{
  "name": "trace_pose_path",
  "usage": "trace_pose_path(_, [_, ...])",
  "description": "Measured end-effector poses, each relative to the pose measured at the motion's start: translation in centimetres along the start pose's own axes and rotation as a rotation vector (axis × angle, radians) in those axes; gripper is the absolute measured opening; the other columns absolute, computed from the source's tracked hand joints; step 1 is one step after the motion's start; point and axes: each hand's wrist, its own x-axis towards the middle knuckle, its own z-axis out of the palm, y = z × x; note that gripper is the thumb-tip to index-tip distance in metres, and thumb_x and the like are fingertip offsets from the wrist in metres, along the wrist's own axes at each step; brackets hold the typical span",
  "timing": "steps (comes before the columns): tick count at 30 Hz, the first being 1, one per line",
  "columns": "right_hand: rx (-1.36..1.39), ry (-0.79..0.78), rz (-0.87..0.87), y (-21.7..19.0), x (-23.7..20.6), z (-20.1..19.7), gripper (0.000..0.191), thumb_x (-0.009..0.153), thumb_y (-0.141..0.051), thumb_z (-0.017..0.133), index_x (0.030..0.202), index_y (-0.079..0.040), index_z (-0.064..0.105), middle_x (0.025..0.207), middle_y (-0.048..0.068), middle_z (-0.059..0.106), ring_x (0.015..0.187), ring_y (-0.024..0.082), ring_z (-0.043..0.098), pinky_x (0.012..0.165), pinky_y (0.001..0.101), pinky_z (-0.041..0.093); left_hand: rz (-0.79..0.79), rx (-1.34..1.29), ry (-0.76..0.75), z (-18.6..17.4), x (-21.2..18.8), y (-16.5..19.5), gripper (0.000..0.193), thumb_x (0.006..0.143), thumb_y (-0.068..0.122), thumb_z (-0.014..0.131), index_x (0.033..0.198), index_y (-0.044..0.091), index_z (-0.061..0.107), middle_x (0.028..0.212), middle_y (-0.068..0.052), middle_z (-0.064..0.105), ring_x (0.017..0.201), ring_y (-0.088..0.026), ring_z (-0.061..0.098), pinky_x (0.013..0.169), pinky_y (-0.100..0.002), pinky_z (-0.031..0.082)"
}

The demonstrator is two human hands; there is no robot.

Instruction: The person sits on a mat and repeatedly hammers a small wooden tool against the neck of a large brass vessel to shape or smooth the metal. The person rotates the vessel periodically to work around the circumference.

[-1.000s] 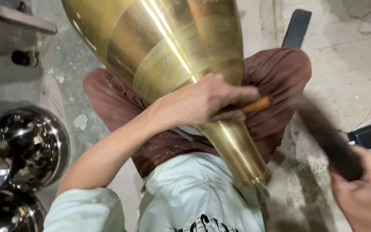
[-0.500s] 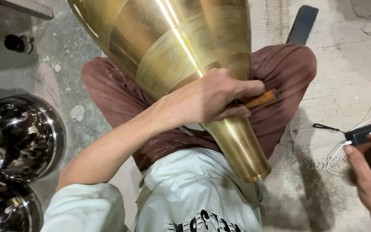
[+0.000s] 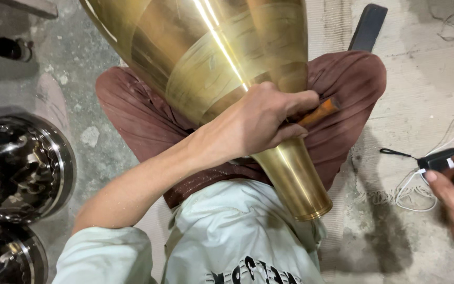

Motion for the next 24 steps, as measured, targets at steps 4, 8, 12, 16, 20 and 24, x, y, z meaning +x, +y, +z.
trace_pose_path(4, [-0.241,-0.013,-0.244,0.7,-0.7,-0.2,0.046,0.095,-0.018,0.076,0.133,0.004,0.061,0.095,0.017,0.068,0.077,0.023,0.067,0.069,0.0310,0.055,-0.017,0.014,-0.038,-0.2,0.2,0.0,0.028,0.092,0.016,0.078,0.103,0.004,0.055,0.066,-0.014,0.062,0.061,-0.028,0.069,0.057,-0.042,0.051])
trace_pose_path(8, [-0.007,0.056,0.064,0.9,-0.6,0.3,0.038,0.106,-0.026,0.078,0.110,0.011,0.069,0.099,0.015,0.072,0.078,0.018,0.068,0.072,0.0302,0.054,-0.106,-0.020,-0.158,-0.5,0.0,-0.3,0.027,0.099,0.018,0.071,0.121,0.008,0.059,0.062,-0.014,0.064,0.055,-0.027,0.068,0.054,-0.040,0.053])
trace_pose_path(12, [-0.014,0.038,0.075,-0.9,-1.3,0.1,0.031,0.102,-0.018,0.077,0.108,0.011,0.067,0.084,0.016,0.070,0.072,0.020,0.068,0.067,0.0310,0.055,-0.022,0.051,-0.118,-0.3,-0.3,-0.8,0.031,0.097,0.020,0.072,0.122,0.007,0.059,0.069,-0.015,0.068,0.062,-0.031,0.069,0.058,-0.045,0.053])
trace_pose_path(16, [-0.086,0.077,-0.196,-4.5,-3.0,0.2,0.033,0.100,-0.011,0.079,0.120,0.007,0.061,0.092,0.012,0.069,0.078,0.018,0.068,0.072,0.0268,0.054,0.126,0.041,-0.051,-0.3,-0.5,-1.3,0.032,0.098,0.023,0.070,0.124,0.006,0.060,0.081,-0.016,0.071,0.070,-0.033,0.071,0.063,-0.044,0.056])
trace_pose_path(20, [-0.027,0.161,-0.232,-6.9,-4.0,1.0,0.030,0.104,-0.010,0.077,0.121,0.007,0.059,0.099,0.012,0.070,0.081,0.019,0.068,0.077,0.0268,0.054,0.048,-0.011,-0.126,-0.4,-0.5,-1.4,0.037,0.098,0.027,0.069,0.130,0.010,0.064,0.078,-0.014,0.074,0.059,-0.025,0.072,0.060,-0.039,0.060])
trace_pose_path(24, [-0.026,0.247,-0.262,-6.5,-4.9,1.4,0.028,0.107,-0.008,0.074,0.125,0.005,0.057,0.102,0.012,0.067,0.085,0.019,0.067,0.081,0.0271,0.054,0.034,0.056,-0.281,-0.5,0.0,-1.7,0.035,0.101,0.031,0.067,0.129,0.011,0.065,0.075,-0.013,0.073,0.058,-0.025,0.070,0.059,-0.038,0.058])
